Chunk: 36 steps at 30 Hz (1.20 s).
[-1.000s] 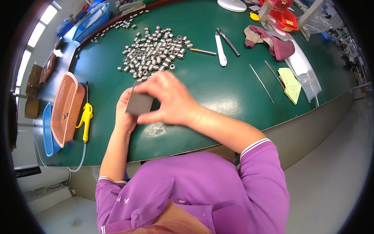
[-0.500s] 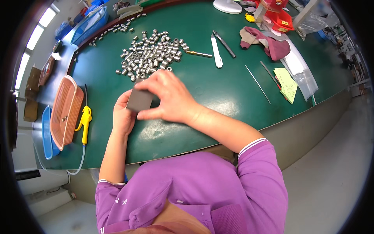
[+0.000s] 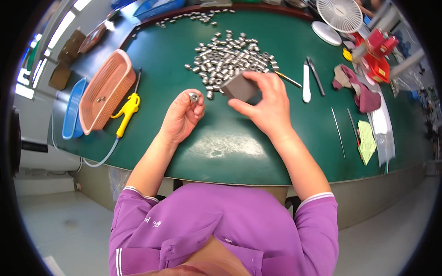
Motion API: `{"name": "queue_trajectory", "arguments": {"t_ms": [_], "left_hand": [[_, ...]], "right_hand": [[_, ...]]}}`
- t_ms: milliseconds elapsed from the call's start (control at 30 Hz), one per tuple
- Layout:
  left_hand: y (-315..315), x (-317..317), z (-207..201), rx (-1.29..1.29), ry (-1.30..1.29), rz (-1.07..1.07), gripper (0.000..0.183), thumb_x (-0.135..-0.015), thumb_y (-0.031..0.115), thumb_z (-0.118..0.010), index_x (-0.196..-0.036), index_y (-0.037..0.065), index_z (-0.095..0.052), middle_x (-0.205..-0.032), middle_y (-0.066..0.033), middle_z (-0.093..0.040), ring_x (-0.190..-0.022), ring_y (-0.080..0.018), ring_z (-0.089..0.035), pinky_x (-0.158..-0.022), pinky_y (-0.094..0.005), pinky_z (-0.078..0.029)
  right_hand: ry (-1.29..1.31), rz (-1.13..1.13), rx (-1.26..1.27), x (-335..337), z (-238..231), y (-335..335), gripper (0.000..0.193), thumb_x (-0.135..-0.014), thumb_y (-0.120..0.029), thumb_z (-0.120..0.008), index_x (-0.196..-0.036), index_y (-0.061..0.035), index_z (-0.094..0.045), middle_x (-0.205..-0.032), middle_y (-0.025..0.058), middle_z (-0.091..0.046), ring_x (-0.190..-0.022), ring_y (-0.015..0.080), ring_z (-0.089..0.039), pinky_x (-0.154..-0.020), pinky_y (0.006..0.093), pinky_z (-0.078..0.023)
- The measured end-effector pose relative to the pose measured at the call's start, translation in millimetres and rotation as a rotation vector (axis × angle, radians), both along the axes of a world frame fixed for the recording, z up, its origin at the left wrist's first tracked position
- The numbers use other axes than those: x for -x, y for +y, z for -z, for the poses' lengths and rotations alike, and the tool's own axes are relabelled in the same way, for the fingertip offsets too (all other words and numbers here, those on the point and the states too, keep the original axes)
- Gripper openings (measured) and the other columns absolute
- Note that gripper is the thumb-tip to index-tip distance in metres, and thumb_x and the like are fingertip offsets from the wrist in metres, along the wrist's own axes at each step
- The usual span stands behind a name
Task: The person cleans metal components by blowing them with an air gun, then sands them with a sandpaper block at a workbench.
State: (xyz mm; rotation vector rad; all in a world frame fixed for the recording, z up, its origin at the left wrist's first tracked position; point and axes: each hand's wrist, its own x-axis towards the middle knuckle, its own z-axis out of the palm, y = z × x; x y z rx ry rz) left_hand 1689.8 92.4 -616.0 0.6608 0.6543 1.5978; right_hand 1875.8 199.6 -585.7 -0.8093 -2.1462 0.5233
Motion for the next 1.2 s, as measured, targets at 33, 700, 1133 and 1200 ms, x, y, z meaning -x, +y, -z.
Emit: {"name": "queue_trajectory", "arguments": {"t_ms": [33, 700, 1133, 1200], "left_hand": [[1.2, 6.8, -0.5, -0.006, 0.007, -0.025, 0.027, -0.089, 0.03, -0.049, -0.098, 0.004, -0.052, -0.082, -0.0024, -0.053, -0.067, -0.0081, -0.048, -0.059, -0.021, -0.038], [3.0, -0.7, 9.6, 0.133, -0.119, 0.118, 0.024, -0.09, 0.031, -0.047, -0.095, 0.008, -0.051, -0.075, 0.0, -0.052, -0.06, -0.0063, -0.045, -0.054, -0.0187, -0.038], [-25.0, 137.0, -46.1, -0.012, 0.957, -1.099, 0.018, -0.085, 0.017, -0.057, -0.096, 0.003, -0.056, -0.08, -0.003, -0.058, -0.068, -0.0095, -0.054, -0.063, -0.0212, -0.045], [-47.3, 192.5, -57.2, 0.154, 1.342, -1.281, 0.018, -0.081, 0.015, -0.061, -0.092, 0.001, -0.059, -0.081, -0.0069, -0.059, -0.068, -0.0124, -0.055, -0.064, -0.0233, -0.045]], "right_hand": [[-0.003, -0.007, 0.092, -0.4, 0.0, -3.5, 0.059, -0.055, -0.03, -0.076, -0.108, -0.0134, -0.055, -0.099, 0.0073, -0.051, -0.098, 0.026, -0.048, -0.083, 0.0372, -0.042], [-0.03, -0.325, -0.226, 10.3, -12.2, -35.6, 0.062, -0.057, -0.033, -0.076, -0.112, -0.0163, -0.054, -0.109, 0.0097, -0.05, -0.099, 0.0285, -0.048, -0.085, 0.0383, -0.04], [-0.328, -0.542, 0.056, -2.7, -4.4, -22.2, 0.066, -0.061, -0.034, -0.073, -0.117, -0.0109, -0.049, -0.116, 0.0093, -0.047, -0.109, 0.027, -0.042, -0.094, 0.0387, -0.033], [-0.291, -0.54, 0.052, -1.5, -1.9, -19.8, 0.063, -0.062, -0.033, -0.072, -0.118, -0.0111, -0.05, -0.115, 0.0098, -0.047, -0.109, 0.0278, -0.043, -0.094, 0.0384, -0.033]]}}
